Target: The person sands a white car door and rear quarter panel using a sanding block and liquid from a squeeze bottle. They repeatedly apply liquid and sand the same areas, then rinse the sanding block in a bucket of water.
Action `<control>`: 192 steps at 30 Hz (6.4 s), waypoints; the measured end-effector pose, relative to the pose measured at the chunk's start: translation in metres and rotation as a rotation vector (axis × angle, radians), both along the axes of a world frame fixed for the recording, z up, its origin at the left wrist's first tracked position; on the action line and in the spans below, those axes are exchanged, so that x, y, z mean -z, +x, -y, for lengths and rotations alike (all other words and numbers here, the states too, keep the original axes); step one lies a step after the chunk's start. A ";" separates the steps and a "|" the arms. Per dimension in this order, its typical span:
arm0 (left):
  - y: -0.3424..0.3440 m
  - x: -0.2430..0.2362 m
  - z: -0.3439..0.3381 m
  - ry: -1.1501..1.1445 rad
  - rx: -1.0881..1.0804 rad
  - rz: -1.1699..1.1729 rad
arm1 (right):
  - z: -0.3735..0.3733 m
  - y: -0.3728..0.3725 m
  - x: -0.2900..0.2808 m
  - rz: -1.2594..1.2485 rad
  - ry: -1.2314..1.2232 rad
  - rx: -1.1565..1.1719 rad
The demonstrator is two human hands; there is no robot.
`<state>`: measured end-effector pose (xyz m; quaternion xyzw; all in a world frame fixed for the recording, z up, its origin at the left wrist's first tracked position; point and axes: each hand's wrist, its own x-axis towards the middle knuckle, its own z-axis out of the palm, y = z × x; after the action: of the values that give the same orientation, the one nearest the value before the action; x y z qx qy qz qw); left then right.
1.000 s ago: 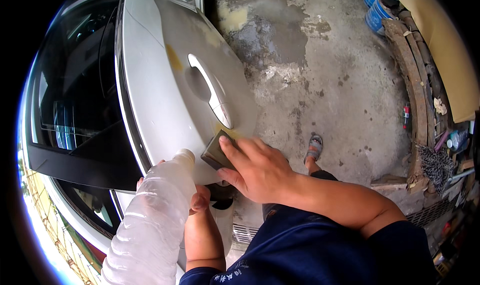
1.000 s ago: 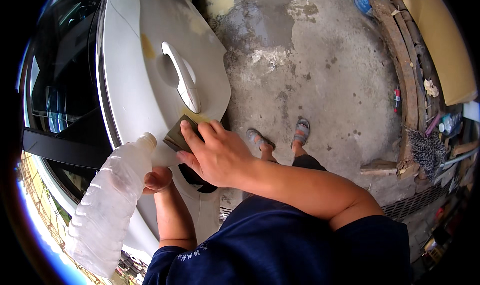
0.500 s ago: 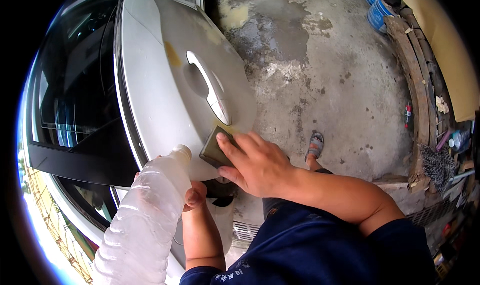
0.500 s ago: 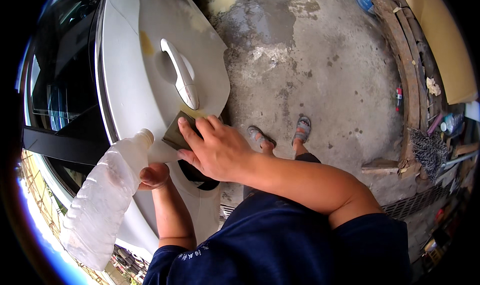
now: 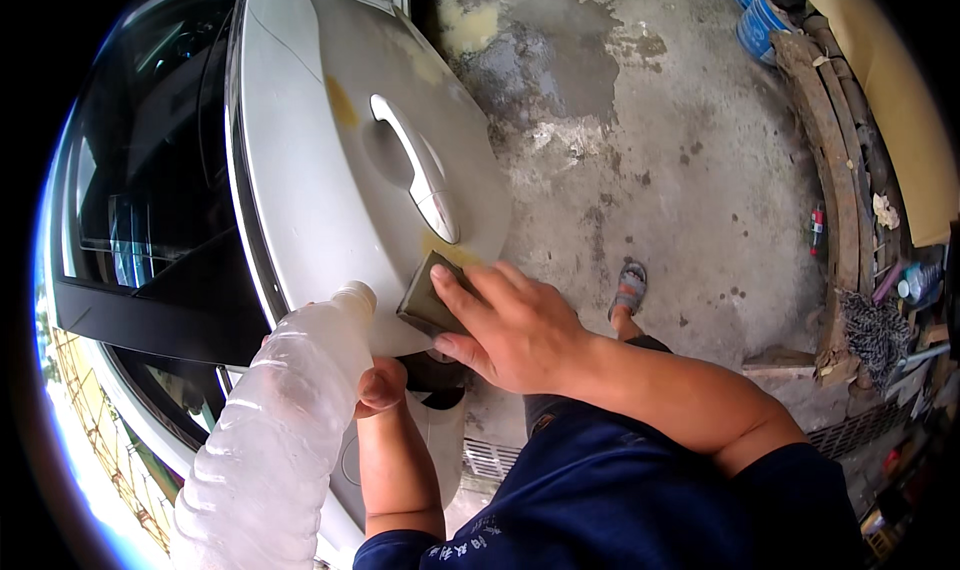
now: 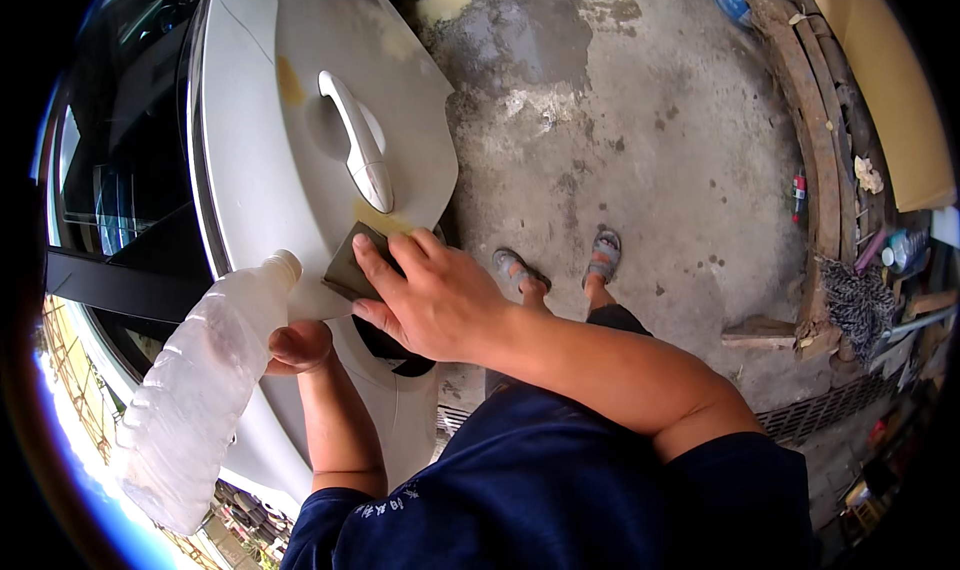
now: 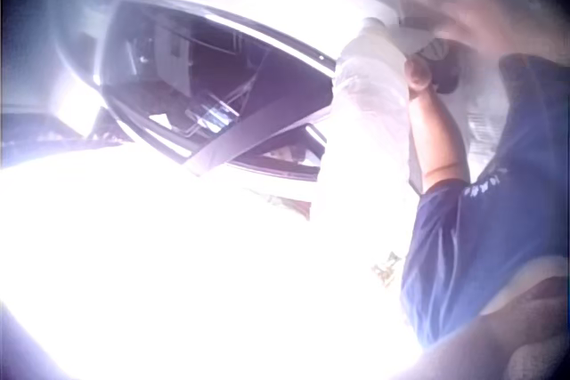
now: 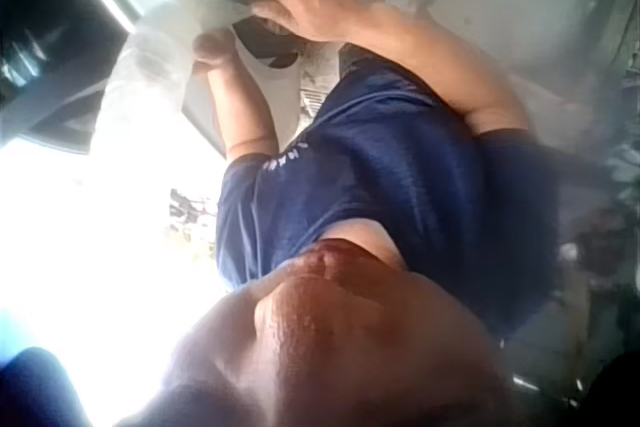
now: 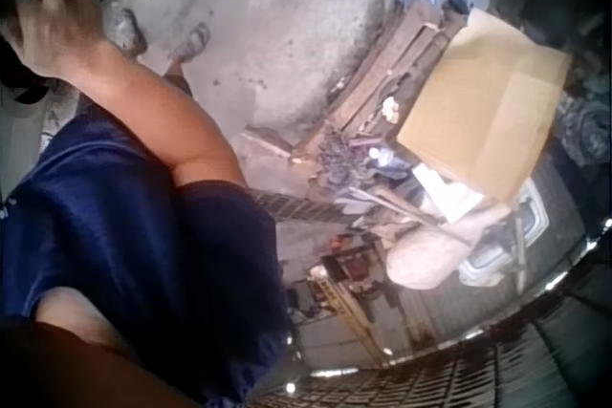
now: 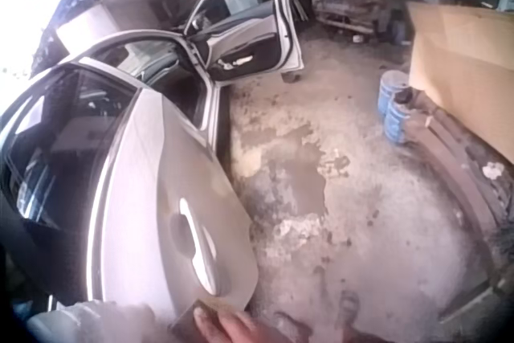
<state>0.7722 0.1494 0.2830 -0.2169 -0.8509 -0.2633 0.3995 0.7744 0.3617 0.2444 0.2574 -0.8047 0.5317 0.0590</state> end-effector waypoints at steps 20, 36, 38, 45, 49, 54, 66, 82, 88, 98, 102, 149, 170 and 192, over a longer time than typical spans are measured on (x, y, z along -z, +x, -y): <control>-0.003 0.007 -0.007 0.094 0.046 -0.005 | -0.016 0.006 0.019 0.349 0.244 0.064; -0.007 0.017 -0.015 0.256 0.117 -0.021 | 0.001 -0.010 -0.017 0.467 0.243 0.097; -0.005 0.009 -0.004 0.164 0.085 -0.007 | 0.000 0.007 -0.026 0.479 0.235 0.062; -0.016 0.014 -0.031 0.219 0.126 -0.037 | 0.000 -0.023 -0.015 0.458 0.249 0.138; -0.001 -0.001 -0.015 0.224 0.106 -0.016 | -0.009 0.038 -0.034 0.355 0.231 0.014; -0.011 0.008 -0.024 0.141 0.109 0.006 | -0.006 -0.015 0.000 0.505 0.191 0.192; 0.003 0.005 -0.002 0.136 0.077 0.063 | -0.008 0.033 -0.010 0.250 0.169 0.086; 0.000 0.001 -0.005 0.051 0.043 0.080 | -0.022 0.005 0.031 0.456 0.245 0.144; 0.001 0.003 -0.010 0.080 0.041 0.062 | -0.017 0.025 0.018 0.345 0.169 0.108; -0.003 0.004 -0.010 0.024 -0.003 0.005 | -0.029 0.012 0.039 0.428 0.192 0.086; -0.011 0.000 -0.018 0.057 -0.035 -0.034 | -0.026 0.024 0.024 0.173 0.115 0.066; 0.005 -0.010 -0.015 -0.038 -0.170 0.103 | -0.038 -0.024 0.060 0.202 -0.042 -0.031; -0.003 0.000 -0.023 0.096 -0.024 0.082 | -0.025 -0.015 0.034 0.306 -0.035 0.026; 0.006 0.013 -0.007 0.294 -0.008 0.028 | -0.030 -0.018 0.061 0.380 0.025 0.126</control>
<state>0.7780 0.1563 0.2698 -0.1488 -0.8095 -0.3865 0.4161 0.7564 0.3917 0.1836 0.1021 -0.8224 0.5560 -0.0639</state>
